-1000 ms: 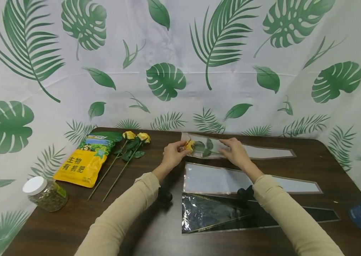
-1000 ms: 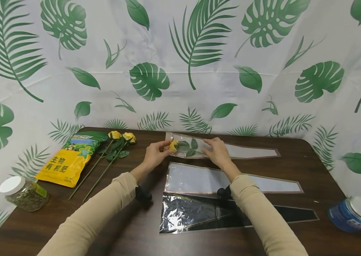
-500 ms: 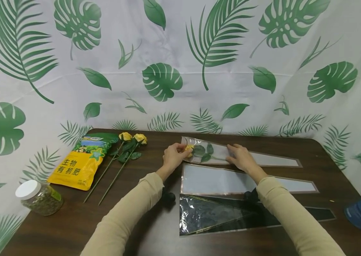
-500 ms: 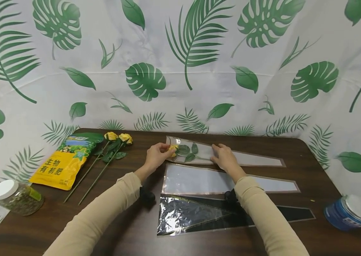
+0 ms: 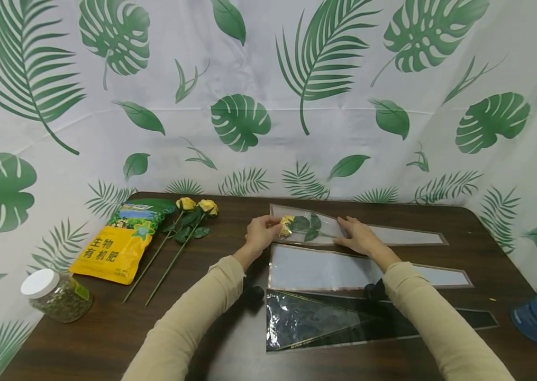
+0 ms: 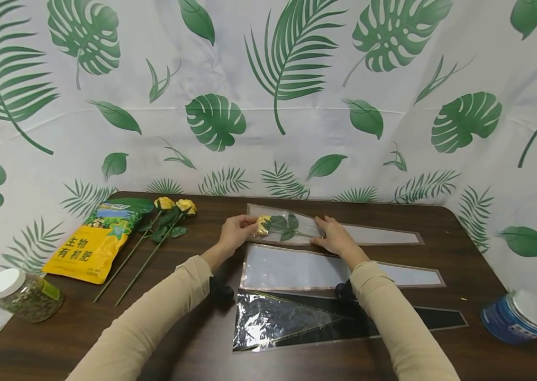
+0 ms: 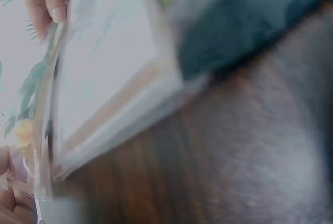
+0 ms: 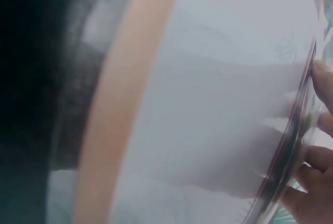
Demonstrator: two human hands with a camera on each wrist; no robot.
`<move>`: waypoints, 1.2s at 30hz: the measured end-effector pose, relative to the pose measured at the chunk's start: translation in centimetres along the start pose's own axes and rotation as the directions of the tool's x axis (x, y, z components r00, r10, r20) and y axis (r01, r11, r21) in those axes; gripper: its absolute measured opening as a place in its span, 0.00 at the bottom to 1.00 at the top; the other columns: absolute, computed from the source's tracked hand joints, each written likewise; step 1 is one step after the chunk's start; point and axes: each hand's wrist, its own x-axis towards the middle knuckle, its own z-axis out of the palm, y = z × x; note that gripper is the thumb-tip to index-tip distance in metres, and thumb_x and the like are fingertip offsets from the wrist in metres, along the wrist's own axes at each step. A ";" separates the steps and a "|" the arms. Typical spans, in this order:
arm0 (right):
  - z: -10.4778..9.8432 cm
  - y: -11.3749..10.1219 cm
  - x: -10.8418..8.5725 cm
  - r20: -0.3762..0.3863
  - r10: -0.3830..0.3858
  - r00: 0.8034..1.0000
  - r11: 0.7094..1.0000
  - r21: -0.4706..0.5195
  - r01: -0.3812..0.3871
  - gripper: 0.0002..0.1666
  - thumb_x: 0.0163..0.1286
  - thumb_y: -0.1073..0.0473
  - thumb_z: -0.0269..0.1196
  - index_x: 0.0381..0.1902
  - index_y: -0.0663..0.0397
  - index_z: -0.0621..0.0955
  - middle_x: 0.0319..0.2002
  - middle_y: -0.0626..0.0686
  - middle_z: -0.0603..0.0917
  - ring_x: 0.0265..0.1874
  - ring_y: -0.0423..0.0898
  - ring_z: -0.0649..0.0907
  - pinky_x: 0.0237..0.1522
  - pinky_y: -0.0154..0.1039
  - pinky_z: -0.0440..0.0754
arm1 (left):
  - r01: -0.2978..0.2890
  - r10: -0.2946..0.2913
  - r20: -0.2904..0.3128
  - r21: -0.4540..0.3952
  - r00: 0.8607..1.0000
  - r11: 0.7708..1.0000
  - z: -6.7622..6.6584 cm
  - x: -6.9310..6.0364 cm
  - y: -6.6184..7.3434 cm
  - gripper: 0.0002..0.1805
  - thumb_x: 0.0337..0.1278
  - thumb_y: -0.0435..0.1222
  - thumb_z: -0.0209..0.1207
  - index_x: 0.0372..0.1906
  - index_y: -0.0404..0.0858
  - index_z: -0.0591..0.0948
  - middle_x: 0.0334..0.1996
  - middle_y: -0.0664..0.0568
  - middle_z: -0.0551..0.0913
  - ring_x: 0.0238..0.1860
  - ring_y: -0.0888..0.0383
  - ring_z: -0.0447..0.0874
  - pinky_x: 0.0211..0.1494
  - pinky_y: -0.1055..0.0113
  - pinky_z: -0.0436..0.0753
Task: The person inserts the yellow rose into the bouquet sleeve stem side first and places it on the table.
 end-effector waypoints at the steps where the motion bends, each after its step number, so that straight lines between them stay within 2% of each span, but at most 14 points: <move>1: -0.1 0.0 0.0 0.005 0.006 1.000 1.000 0.006 -0.006 0.42 0.66 0.52 0.61 0.68 0.69 0.59 0.66 0.78 0.54 0.66 0.73 0.55 0.62 0.67 0.57 | 0.005 -0.004 0.027 -0.045 1.000 0.999 0.1 0.0 0.1 0.10 0.56 0.34 0.62 0.43 0.39 0.85 0.40 0.49 0.87 0.48 0.51 0.81 0.64 0.42 0.58; 2: -0.1 0.1 0.0 0.014 0.018 1.000 1.000 0.016 -0.018 0.42 0.67 0.52 0.61 0.69 0.68 0.58 0.67 0.78 0.53 0.66 0.73 0.53 0.62 0.68 0.56 | 0.012 -0.008 0.052 -0.086 0.999 0.996 0.1 0.1 0.2 0.10 0.56 0.33 0.61 0.44 0.37 0.85 0.41 0.48 0.86 0.48 0.51 0.82 0.66 0.44 0.59; 4: -0.2 0.2 0.1 0.032 0.043 0.999 0.998 0.034 -0.044 0.41 0.68 0.52 0.59 0.70 0.67 0.57 0.67 0.78 0.50 0.67 0.73 0.50 0.63 0.68 0.53 | 0.028 -0.013 0.093 -0.160 0.996 0.987 0.2 0.2 0.4 0.11 0.58 0.30 0.59 0.46 0.34 0.83 0.43 0.45 0.86 0.46 0.51 0.83 0.62 0.51 0.70; 6: -0.3 0.4 0.1 0.056 0.062 0.996 0.997 0.032 -0.064 0.42 0.69 0.51 0.58 0.71 0.66 0.55 0.68 0.79 0.47 0.67 0.74 0.47 0.63 0.69 0.51 | 0.028 -0.011 0.105 -0.167 0.994 0.985 0.4 0.3 0.5 0.11 0.58 0.29 0.59 0.46 0.32 0.82 0.44 0.44 0.85 0.45 0.51 0.84 0.56 0.57 0.76; 7: -0.4 0.4 0.2 0.070 0.069 0.995 0.997 0.026 -0.071 0.42 0.70 0.51 0.57 0.71 0.66 0.54 0.68 0.79 0.46 0.67 0.74 0.46 0.63 0.69 0.49 | 0.025 -0.010 0.100 -0.152 0.995 0.988 0.4 0.4 0.5 0.11 0.59 0.30 0.58 0.46 0.32 0.82 0.44 0.44 0.85 0.44 0.52 0.84 0.55 0.57 0.76; 9: -0.6 0.6 0.3 0.100 0.077 0.992 0.997 0.012 -0.078 0.42 0.71 0.50 0.55 0.71 0.66 0.52 0.68 0.79 0.44 0.67 0.75 0.45 0.63 0.70 0.48 | 0.016 -0.011 0.067 -0.074 0.998 0.997 0.5 0.5 0.5 0.10 0.58 0.32 0.59 0.44 0.35 0.83 0.43 0.46 0.86 0.44 0.52 0.83 0.59 0.54 0.69; 12: -1.0 0.7 0.4 0.146 0.075 0.986 0.997 -0.002 -0.076 0.42 0.72 0.49 0.53 0.71 0.68 0.50 0.67 0.80 0.42 0.67 0.76 0.43 0.62 0.72 0.46 | 0.011 -0.011 0.036 0.011 0.999 1.000 0.5 0.6 0.5 0.08 0.59 0.35 0.60 0.41 0.40 0.85 0.41 0.50 0.87 0.45 0.52 0.83 0.58 0.47 0.60; 17: -1.5 0.5 0.3 0.202 0.083 0.976 0.996 0.006 -0.087 0.42 0.73 0.51 0.52 0.71 0.69 0.47 0.67 0.80 0.38 0.66 0.76 0.40 0.61 0.74 0.43 | 0.026 -0.024 0.079 -0.026 0.997 0.999 0.5 0.8 0.4 0.09 0.60 0.36 0.59 0.44 0.41 0.85 0.42 0.51 0.87 0.48 0.52 0.81 0.61 0.45 0.59; 20: -1.6 0.4 0.3 0.221 0.081 0.972 0.996 0.007 -0.084 0.42 0.73 0.50 0.51 0.71 0.69 0.47 0.68 0.80 0.37 0.67 0.75 0.39 0.61 0.73 0.42 | 0.028 -0.030 0.078 0.019 0.997 0.999 0.3 0.8 0.1 0.10 0.60 0.38 0.59 0.44 0.42 0.85 0.39 0.51 0.87 0.47 0.51 0.80 0.59 0.46 0.61; 23: -1.6 0.5 0.4 0.233 0.072 0.970 0.997 0.012 -0.077 0.42 0.74 0.50 0.50 0.71 0.70 0.46 0.67 0.80 0.37 0.67 0.75 0.38 0.61 0.73 0.41 | -0.008 0.000 0.062 0.127 0.998 0.992 0.1 0.8 0.0 0.09 0.60 0.41 0.59 0.42 0.45 0.86 0.37 0.53 0.87 0.45 0.52 0.81 0.56 0.48 0.66; 26: -1.5 0.9 0.4 0.238 0.076 0.968 0.997 0.004 -0.079 0.42 0.74 0.49 0.49 0.71 0.71 0.45 0.67 0.80 0.36 0.67 0.75 0.37 0.62 0.73 0.40 | -0.047 0.037 0.051 0.202 0.998 0.978 -0.2 1.0 0.1 0.09 0.59 0.42 0.61 0.40 0.45 0.87 0.35 0.54 0.88 0.41 0.54 0.83 0.50 0.53 0.73; 30: -1.0 1.8 0.2 0.248 0.085 0.965 0.996 0.006 -0.090 0.42 0.74 0.49 0.48 0.71 0.71 0.45 0.68 0.79 0.36 0.67 0.75 0.37 0.61 0.73 0.39 | -0.047 0.042 0.024 0.255 0.999 0.966 -0.8 0.8 -0.3 0.09 0.55 0.42 0.63 0.39 0.44 0.87 0.33 0.54 0.88 0.37 0.55 0.85 0.39 0.60 0.79; 33: -0.2 2.2 -0.2 0.218 0.085 0.972 0.996 0.007 -0.088 0.43 0.74 0.49 0.49 0.71 0.71 0.45 0.67 0.80 0.37 0.67 0.75 0.39 0.61 0.74 0.41 | -0.036 0.032 0.023 0.228 0.999 0.973 -1.7 -0.1 -1.4 0.11 0.56 0.39 0.63 0.42 0.40 0.85 0.35 0.51 0.88 0.38 0.55 0.85 0.39 0.63 0.80; 36: 0.3 1.7 -0.8 0.065 0.036 0.997 0.999 -0.017 -0.035 0.42 0.71 0.53 0.55 0.70 0.72 0.50 0.67 0.81 0.44 0.66 0.76 0.45 0.61 0.73 0.48 | 0.032 -0.037 0.117 0.043 0.992 0.999 -3.4 -2.0 -2.3 0.16 0.59 0.35 0.60 0.51 0.32 0.80 0.43 0.43 0.85 0.43 0.50 0.85 0.45 0.63 0.82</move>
